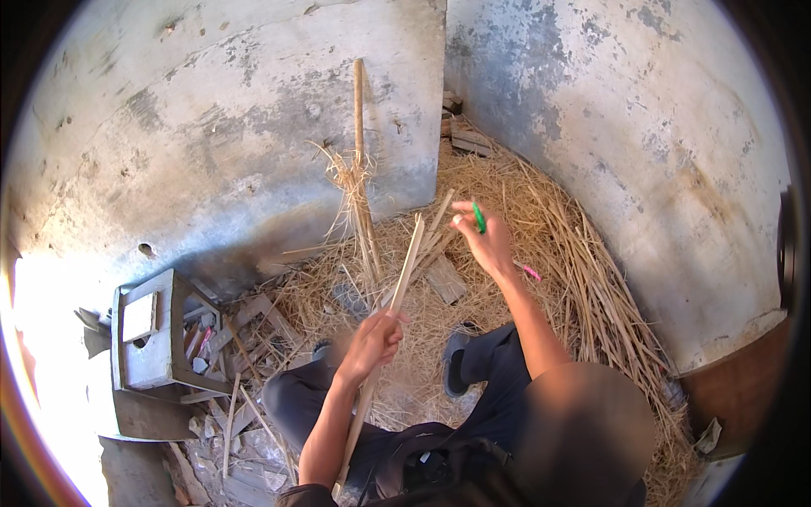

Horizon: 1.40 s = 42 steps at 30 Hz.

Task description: The person sits on the floor and uses a green utility knife to peel the outer layer off a long bamboo stick. They hold the stick with their left hand and scrape the blade along its length with their right hand, creating thin strips of bamboo.

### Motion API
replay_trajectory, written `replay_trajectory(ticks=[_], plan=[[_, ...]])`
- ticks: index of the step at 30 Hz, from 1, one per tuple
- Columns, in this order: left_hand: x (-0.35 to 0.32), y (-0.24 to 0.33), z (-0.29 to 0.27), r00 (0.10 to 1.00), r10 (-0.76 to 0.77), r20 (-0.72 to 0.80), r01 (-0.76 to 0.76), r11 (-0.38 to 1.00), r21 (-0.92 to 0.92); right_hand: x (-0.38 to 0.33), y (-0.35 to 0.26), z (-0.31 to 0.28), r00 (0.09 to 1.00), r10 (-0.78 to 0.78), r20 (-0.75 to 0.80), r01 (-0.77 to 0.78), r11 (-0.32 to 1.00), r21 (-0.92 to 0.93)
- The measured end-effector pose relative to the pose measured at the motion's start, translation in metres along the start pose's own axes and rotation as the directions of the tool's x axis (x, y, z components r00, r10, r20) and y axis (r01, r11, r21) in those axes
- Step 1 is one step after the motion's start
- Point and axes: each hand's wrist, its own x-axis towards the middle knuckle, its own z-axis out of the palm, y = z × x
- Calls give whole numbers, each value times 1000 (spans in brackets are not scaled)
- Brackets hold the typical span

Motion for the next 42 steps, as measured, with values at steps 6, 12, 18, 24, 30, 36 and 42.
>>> replay_trajectory(ticks=[6,12,18,24,30,36,42], plan=[[-1,1,5,998,-17,68,21,998,-59,-24,-34,27,871,165,462,-321,904,282],[-11,16,-10,956,-86,281,5,962,274,-9,-11,28,937,202,287,-328,791,516],[-18,6,-32,833,-248,495,-67,843,534,9,-1,0,974,216,70,-216,781,587],[-5,2,-17,966,78,248,-180,889,422,-13,-21,1,898,141,417,-294,897,329],[3,-8,-3,974,131,187,-193,910,368,-16,-31,17,901,142,411,-278,915,292],[-5,-24,-35,737,-201,645,-239,816,527,5,-9,10,969,114,220,-206,866,456],[-5,-7,-28,918,-123,378,-48,909,414,8,7,-10,999,29,-28,-26,994,108]])
